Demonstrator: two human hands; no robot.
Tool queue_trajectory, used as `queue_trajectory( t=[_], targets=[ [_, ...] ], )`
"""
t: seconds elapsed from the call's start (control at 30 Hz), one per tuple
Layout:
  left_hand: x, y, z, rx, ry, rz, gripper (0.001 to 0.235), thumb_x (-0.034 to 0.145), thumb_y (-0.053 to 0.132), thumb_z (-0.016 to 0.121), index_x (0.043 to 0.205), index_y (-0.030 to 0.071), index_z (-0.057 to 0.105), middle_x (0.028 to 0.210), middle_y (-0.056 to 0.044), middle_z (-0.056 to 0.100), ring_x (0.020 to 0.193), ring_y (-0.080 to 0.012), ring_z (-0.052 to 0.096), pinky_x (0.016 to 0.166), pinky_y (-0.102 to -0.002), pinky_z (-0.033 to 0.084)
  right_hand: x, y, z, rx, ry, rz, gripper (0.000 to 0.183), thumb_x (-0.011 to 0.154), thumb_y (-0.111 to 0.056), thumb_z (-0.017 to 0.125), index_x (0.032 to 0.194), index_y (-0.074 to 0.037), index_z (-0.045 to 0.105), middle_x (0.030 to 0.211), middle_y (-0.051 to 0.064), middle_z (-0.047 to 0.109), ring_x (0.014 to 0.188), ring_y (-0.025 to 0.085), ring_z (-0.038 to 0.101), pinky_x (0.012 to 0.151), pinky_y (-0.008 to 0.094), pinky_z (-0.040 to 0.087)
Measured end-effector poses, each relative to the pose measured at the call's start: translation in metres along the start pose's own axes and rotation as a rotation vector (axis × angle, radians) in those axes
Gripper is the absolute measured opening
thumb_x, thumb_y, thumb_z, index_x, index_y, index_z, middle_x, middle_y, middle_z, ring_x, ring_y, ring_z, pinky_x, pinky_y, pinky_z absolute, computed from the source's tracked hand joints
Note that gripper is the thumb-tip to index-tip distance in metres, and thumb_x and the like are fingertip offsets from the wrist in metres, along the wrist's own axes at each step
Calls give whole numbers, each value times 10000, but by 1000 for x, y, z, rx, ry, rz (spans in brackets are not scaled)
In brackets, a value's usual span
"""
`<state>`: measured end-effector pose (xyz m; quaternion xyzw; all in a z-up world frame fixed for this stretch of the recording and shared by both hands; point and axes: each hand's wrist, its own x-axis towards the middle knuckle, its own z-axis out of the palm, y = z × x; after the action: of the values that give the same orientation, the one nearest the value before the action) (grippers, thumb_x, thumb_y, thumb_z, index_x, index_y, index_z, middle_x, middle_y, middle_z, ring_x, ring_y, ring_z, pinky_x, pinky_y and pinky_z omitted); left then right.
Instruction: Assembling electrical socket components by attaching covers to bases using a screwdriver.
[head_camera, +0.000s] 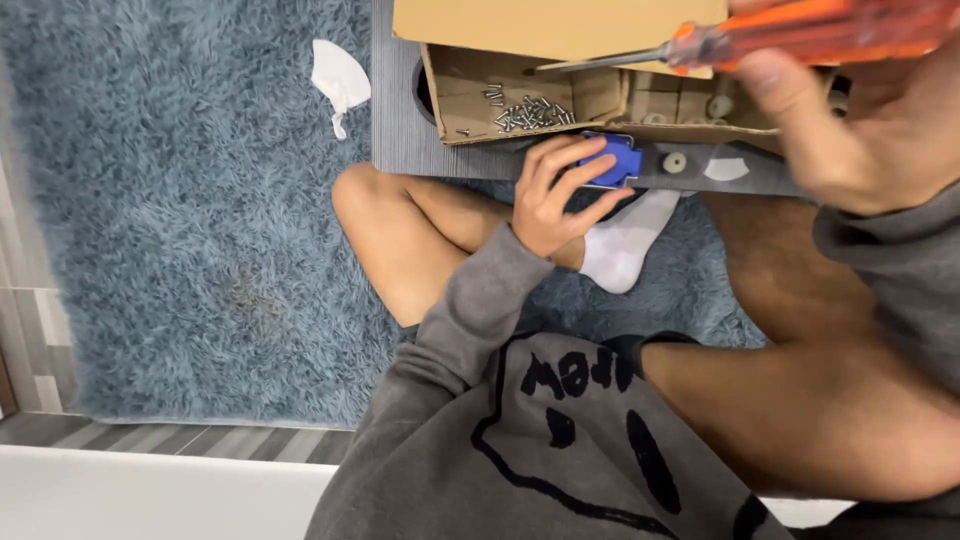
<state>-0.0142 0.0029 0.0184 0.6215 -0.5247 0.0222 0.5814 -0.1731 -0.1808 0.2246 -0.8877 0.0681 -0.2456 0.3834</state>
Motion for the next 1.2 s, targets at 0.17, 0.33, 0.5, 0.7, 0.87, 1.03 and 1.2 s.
queue_trajectory(
  t=[0.17,0.33,0.5,0.7,0.87,1.03,1.2],
  targets=[
    [1,7,-2,48,-18,11,553,816,208,1056,1271,120,755,1387,-35,693,1273,-301,675,1150,-436,608,28,7,26,3,-60,-165,538,1159,346,800,1393,175,348,1409,524,681,1195,560,763,964,515,629],
    [8,16,-8,89,-48,36,496,843,204,1034,1245,72,775,1369,-74,699,1257,-306,680,1135,-435,611,33,16,51,-122,-76,-63,347,1118,256,888,1229,235,560,1409,400,794,955,359,744,805,393,574],
    [4,15,-4,50,-18,4,497,813,202,1041,1224,91,784,1371,-63,700,1275,-307,684,1145,-435,624,37,24,61,-131,-55,-86,391,1119,236,883,1291,225,532,1394,368,789,966,356,744,841,406,591],
    [0,10,-3,37,14,32,573,763,274,1054,1211,95,745,1372,-91,675,1289,-341,676,1148,-478,623,37,18,61,-148,-3,-106,411,1095,220,875,1309,229,524,1368,375,782,991,362,755,831,395,591],
    [15,31,-27,-14,21,70,569,805,182,1046,1257,92,713,1383,-84,659,1302,-339,677,1153,-465,613,37,3,40,-54,39,-147,497,1125,301,774,1338,164,347,1361,470,705,1175,508,770,933,472,628],
    [52,51,-69,-12,138,34,376,858,14,914,1181,49,724,1290,-95,673,1156,-293,706,1041,-412,631,25,-5,15,71,68,-110,541,1140,338,666,1394,93,257,1411,464,574,1311,541,689,1129,548,604],
    [81,54,-100,266,96,-104,451,937,16,883,1347,22,696,1423,-112,684,1249,-297,692,1133,-403,584,16,-2,2,251,111,-38,480,1229,266,482,1467,-31,189,1499,461,524,1196,500,677,1114,518,613]
  ],
)
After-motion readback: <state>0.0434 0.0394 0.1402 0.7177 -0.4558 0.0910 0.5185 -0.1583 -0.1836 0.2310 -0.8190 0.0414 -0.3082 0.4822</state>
